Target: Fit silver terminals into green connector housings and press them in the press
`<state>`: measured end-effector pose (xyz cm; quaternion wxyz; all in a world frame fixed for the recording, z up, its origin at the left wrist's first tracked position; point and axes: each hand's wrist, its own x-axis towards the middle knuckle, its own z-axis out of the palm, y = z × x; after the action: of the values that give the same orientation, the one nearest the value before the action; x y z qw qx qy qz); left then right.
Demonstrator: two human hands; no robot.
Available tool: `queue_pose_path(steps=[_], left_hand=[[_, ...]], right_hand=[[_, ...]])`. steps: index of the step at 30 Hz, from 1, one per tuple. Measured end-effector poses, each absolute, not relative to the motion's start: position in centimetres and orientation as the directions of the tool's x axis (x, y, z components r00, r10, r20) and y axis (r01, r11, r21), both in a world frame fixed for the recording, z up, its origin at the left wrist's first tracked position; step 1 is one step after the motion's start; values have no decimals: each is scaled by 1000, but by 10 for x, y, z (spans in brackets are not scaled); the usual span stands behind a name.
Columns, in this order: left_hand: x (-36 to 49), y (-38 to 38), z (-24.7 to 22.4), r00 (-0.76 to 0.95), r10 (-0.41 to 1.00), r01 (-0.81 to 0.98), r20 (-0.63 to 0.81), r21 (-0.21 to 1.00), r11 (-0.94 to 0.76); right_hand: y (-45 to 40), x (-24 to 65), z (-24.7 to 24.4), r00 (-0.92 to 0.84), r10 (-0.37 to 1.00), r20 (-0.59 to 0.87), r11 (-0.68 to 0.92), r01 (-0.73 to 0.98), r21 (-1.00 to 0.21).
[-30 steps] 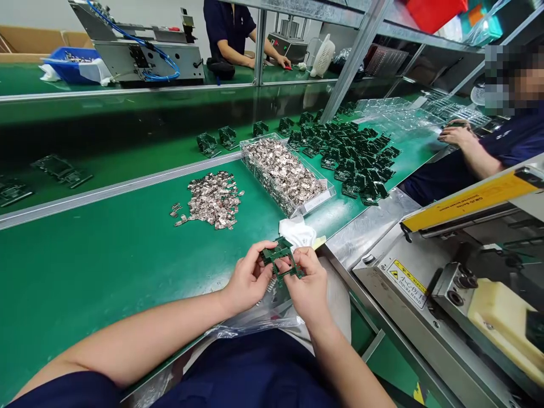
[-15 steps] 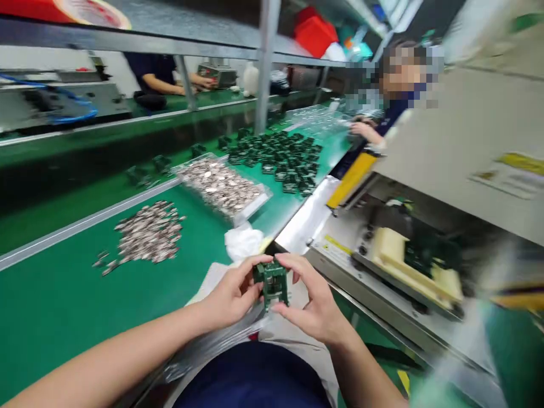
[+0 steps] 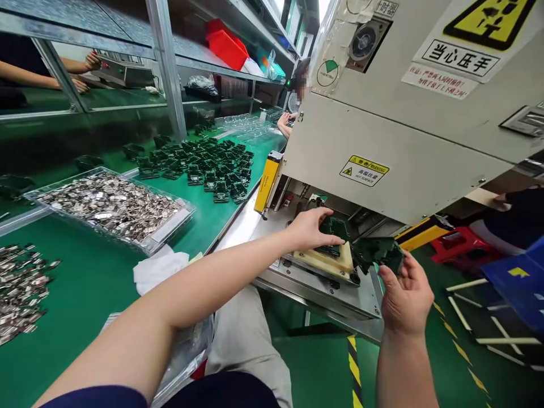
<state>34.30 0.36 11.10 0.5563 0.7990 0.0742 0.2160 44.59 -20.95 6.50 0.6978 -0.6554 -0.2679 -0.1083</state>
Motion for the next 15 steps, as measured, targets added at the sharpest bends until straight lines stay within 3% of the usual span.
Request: queue_pose_path(steps=[4, 8, 12, 15], left_hand=[[274, 28, 103, 859, 474, -178, 192, 981, -76], [174, 55, 76, 878, 478, 8, 0, 1000, -16], [125, 67, 34, 876, 462, 179, -139, 983, -42], [129, 68, 13, 895, 430, 160, -118, 985, -64]], right_hand=[[-176, 455, 82, 718, 483, 502, -130, 625, -769], [-149, 464, 100, 612, 729, 306, -303, 690, -657], [-158, 464, 94, 592, 760, 267, -348, 718, -602], [-196, 453, 77, 682, 611, 401, -512, 727, -457]])
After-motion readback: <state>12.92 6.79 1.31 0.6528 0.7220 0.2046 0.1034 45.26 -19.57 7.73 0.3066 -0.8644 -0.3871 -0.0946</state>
